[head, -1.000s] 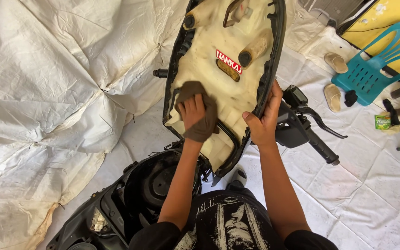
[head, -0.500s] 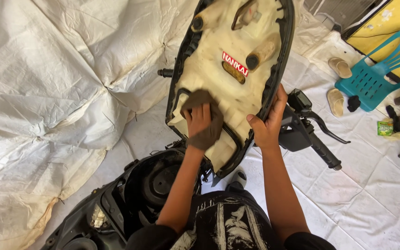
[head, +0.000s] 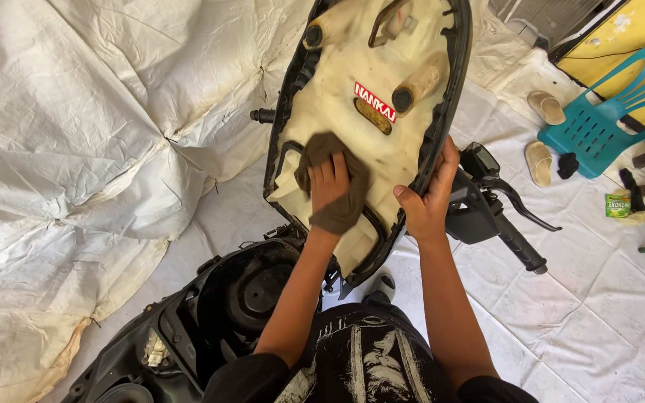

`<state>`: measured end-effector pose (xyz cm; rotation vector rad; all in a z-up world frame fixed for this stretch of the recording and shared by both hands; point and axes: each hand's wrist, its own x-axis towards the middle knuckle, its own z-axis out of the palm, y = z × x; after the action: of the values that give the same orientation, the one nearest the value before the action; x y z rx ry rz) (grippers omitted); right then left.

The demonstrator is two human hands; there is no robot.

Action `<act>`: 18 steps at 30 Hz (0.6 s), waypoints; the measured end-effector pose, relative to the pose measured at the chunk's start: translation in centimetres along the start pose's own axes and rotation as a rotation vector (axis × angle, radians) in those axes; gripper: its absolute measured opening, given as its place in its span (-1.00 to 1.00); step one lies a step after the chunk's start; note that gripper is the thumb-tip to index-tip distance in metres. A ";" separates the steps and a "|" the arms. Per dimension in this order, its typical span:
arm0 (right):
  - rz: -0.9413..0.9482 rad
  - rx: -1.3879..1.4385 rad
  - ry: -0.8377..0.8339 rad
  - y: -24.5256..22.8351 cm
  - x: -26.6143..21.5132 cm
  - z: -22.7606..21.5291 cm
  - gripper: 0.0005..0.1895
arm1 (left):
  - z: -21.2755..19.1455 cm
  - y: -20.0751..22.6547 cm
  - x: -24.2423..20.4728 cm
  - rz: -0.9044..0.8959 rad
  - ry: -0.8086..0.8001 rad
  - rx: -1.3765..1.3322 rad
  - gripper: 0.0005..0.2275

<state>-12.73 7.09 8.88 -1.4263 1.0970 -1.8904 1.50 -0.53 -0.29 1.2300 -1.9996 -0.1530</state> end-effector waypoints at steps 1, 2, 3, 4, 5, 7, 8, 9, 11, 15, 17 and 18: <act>-0.002 -0.002 -0.001 0.0 0.0 0.0 0.01 | 0.9 -0.7 1.1 -0.042 0.029 -0.050 -0.32; -0.004 -0.005 -0.001 -0.1 0.0 0.1 0.01 | 1.7 -1.5 2.3 -0.085 0.058 -0.099 -0.31; -0.004 -0.004 -0.005 -0.1 0.0 0.0 0.01 | 2.0 -2.0 3.3 -0.087 0.061 -0.099 -0.31; 0.000 0.002 -0.004 -0.1 -0.1 0.0 0.01 | 2.2 -2.5 4.3 -0.014 -0.012 0.059 -0.44; 0.002 0.009 -0.001 0.0 0.0 0.1 0.01 | 2.4 -3.1 5.6 0.063 -0.083 0.218 -0.57; 0.006 -0.003 0.004 -0.1 0.1 0.0 0.02 | -3.2 1.0 7.2 0.099 0.080 -0.112 -0.48; 0.013 -0.015 0.011 -0.1 0.0 0.0 0.03 | -6.0 3.1 7.8 0.136 0.240 -0.443 -0.39; 0.017 -0.016 0.006 -0.2 -0.1 -0.1 0.03 | -5.1 2.6 7.4 0.130 0.242 -0.443 -0.39; 0.014 -0.047 0.009 -0.3 0.0 0.0 0.05 | -3.3 1.5 6.9 0.040 0.173 -0.318 -0.41; 0.018 -0.027 0.000 -0.1 0.1 0.1 0.06 | 1.1 -2.5 3.3 -0.095 0.112 -0.058 -0.40; 0.004 -0.047 0.009 0.4 0.0 -0.2 0.06 | 0.0 -1.8 3.1 -0.057 0.218 0.014 -0.40; 0.006 -0.048 0.010 0.2 -0.2 -0.4 0.06 | -0.2 -1.6 3.7 -0.058 0.216 0.013 -0.40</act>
<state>-13.03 7.23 8.56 -1.4393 1.1582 -1.8805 1.90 -4.27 1.08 1.2575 -1.7830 -0.0335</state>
